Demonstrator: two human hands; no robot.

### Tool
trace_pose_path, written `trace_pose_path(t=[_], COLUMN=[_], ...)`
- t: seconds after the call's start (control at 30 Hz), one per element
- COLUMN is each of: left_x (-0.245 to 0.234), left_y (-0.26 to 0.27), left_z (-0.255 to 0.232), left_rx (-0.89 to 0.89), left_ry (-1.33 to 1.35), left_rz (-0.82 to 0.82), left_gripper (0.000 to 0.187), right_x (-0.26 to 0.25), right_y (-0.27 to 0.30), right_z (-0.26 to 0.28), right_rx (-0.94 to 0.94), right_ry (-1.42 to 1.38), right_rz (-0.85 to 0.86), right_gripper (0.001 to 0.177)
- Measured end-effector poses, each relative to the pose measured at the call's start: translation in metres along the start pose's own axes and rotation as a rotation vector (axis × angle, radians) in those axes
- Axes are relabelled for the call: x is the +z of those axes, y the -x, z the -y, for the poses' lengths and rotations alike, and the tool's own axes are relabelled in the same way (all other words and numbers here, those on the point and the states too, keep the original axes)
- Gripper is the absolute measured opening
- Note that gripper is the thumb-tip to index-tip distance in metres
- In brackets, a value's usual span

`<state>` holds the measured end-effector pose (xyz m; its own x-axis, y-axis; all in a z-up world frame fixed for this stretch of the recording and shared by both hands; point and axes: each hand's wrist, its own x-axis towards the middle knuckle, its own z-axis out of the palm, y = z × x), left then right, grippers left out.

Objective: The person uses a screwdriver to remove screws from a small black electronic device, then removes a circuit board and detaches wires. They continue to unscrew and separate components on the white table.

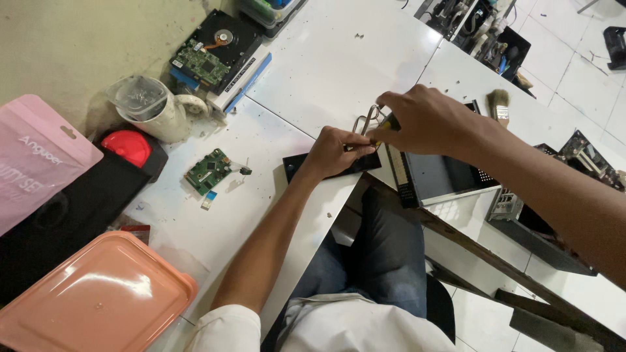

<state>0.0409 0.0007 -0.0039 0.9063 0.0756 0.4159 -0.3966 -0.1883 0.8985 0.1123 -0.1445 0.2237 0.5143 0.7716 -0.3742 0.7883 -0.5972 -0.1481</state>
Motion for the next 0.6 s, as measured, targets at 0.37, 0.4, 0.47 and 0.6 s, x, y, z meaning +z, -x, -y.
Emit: trace_pose_path(t=[0.37,0.4,0.47,0.6], left_x=[0.000,0.000,-0.002,-0.007], left_y=[0.003,0.004,0.005,0.003], left_z=[0.000,0.001,-0.008,-0.017], left_rx=[-0.085,-0.099,-0.094,-0.094], left_ry=[0.043,0.033,0.027,0.001], left_rz=[0.003,0.005,0.003,-0.002], left_gripper=[0.017,0.018,0.017,0.020], right_x=[0.029,0.029,0.031,0.036], right_y=[-0.015,-0.013,-0.014,-0.008], right_z=[-0.007,-0.005,-0.002,0.006], right_rx=[-0.168,-0.209,-0.254,-0.387], right_ry=[0.136,0.145,0.178,0.303], right_rz=[-0.032,-0.038,-0.032,-0.025], right_gripper=[0.028,0.027,0.023,0.016])
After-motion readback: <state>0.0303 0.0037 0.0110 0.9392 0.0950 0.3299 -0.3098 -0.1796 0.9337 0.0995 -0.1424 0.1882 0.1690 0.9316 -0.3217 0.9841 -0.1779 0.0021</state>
